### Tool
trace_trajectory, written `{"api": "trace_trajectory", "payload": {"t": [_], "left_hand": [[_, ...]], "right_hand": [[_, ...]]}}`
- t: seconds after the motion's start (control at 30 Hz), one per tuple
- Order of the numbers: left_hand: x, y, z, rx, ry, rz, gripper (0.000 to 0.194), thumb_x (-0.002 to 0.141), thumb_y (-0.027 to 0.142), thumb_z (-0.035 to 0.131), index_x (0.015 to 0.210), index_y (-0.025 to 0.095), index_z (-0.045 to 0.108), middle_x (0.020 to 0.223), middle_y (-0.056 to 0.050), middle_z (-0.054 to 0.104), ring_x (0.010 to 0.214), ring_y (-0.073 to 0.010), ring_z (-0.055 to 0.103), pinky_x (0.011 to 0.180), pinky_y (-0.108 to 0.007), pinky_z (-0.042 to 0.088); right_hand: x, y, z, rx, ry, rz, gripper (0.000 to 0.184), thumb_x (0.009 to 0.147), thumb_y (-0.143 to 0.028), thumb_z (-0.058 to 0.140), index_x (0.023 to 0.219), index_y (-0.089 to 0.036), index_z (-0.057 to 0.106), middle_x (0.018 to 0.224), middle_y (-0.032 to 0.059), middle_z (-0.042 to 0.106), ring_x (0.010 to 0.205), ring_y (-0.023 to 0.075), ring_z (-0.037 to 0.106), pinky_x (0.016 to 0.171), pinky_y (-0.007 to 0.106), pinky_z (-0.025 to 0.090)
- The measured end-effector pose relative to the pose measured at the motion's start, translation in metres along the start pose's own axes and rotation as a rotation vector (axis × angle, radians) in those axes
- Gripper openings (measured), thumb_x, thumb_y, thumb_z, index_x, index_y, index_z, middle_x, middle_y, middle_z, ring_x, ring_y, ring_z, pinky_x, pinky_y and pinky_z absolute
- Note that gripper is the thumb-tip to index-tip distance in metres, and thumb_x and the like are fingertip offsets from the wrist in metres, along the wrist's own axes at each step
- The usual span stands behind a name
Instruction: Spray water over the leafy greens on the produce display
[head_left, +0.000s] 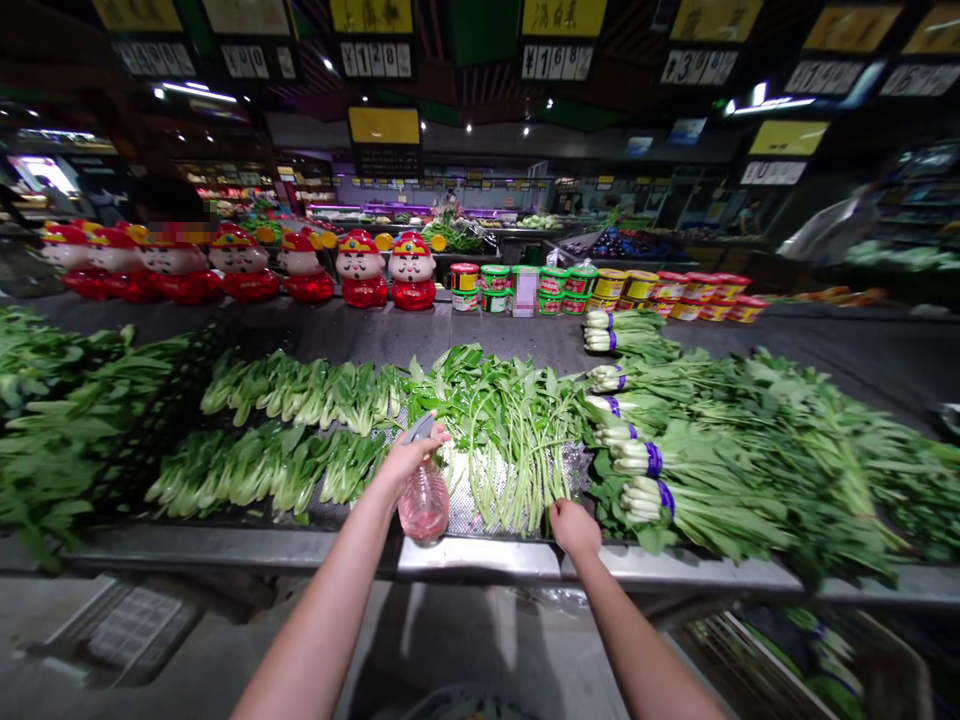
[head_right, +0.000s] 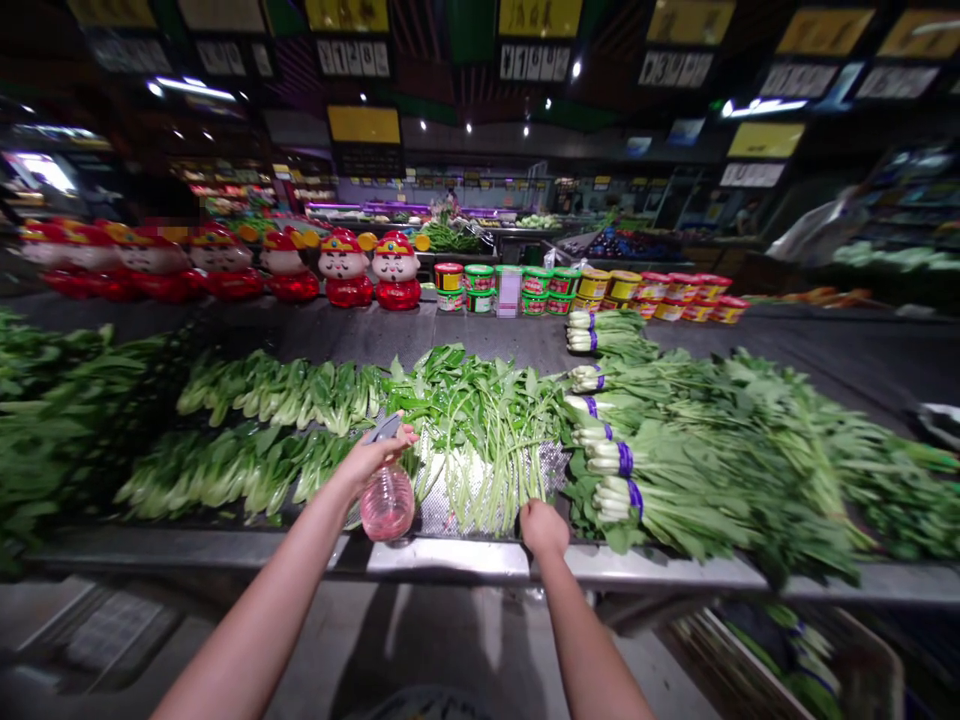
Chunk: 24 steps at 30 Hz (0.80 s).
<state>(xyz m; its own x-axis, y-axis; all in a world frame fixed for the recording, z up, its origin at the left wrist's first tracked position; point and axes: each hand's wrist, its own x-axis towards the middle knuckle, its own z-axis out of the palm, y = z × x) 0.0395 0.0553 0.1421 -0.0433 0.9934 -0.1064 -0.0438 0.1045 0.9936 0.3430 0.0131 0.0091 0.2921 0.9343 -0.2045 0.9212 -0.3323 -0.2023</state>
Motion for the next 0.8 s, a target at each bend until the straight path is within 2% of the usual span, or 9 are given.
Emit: {"api": "trace_trajectory", "payload": {"t": [0.2,0.47,0.63,0.8], "left_hand": [[0.006,-0.008,0.013,-0.008,-0.014,-0.037,0.046,0.065,0.051,0.071,0.092,0.014,0.067,0.087,-0.008,0.07,0.075,-0.0145,0.063,0.06,-0.023,0.044],[0.012,-0.018,0.024,0.029,0.032,-0.122,0.047,0.062,0.05,0.072,0.088,0.012,0.067,0.064,-0.002,0.063,0.052,-0.0099,0.055,0.048,-0.022,0.039],[0.013,-0.017,0.033,0.076,-0.03,-0.023,0.039,0.063,0.048,0.072,0.074,0.011,0.067,0.065,-0.005,0.066,0.059,-0.0124,0.058,0.056,-0.024,0.042],[0.01,-0.006,0.05,0.11,-0.096,0.04,0.041,0.066,0.046,0.071,0.088,0.012,0.071,0.083,-0.008,0.07,0.076,-0.0171,0.063,0.072,-0.028,0.046]], "right_hand": [[-0.001,-0.001,-0.001,0.007,0.009,-0.006,0.04,0.089,-0.033,0.029,0.089,-0.021,0.067,0.099,0.0096,0.069,0.089,0.0215,0.065,0.069,0.028,0.045],[-0.001,-0.001,-0.002,0.007,0.006,0.013,0.038,0.089,-0.034,0.031,0.089,-0.021,0.067,0.097,0.0091,0.069,0.087,0.0202,0.065,0.069,0.026,0.044],[-0.001,-0.001,-0.001,0.015,0.017,0.015,0.039,0.089,-0.035,0.031,0.089,-0.02,0.067,0.095,0.0093,0.069,0.087,0.0206,0.065,0.068,0.026,0.044],[-0.001,-0.001,-0.001,0.017,0.027,0.017,0.037,0.088,-0.035,0.033,0.089,-0.02,0.068,0.095,0.0096,0.069,0.088,0.0202,0.065,0.071,0.026,0.045]]}}
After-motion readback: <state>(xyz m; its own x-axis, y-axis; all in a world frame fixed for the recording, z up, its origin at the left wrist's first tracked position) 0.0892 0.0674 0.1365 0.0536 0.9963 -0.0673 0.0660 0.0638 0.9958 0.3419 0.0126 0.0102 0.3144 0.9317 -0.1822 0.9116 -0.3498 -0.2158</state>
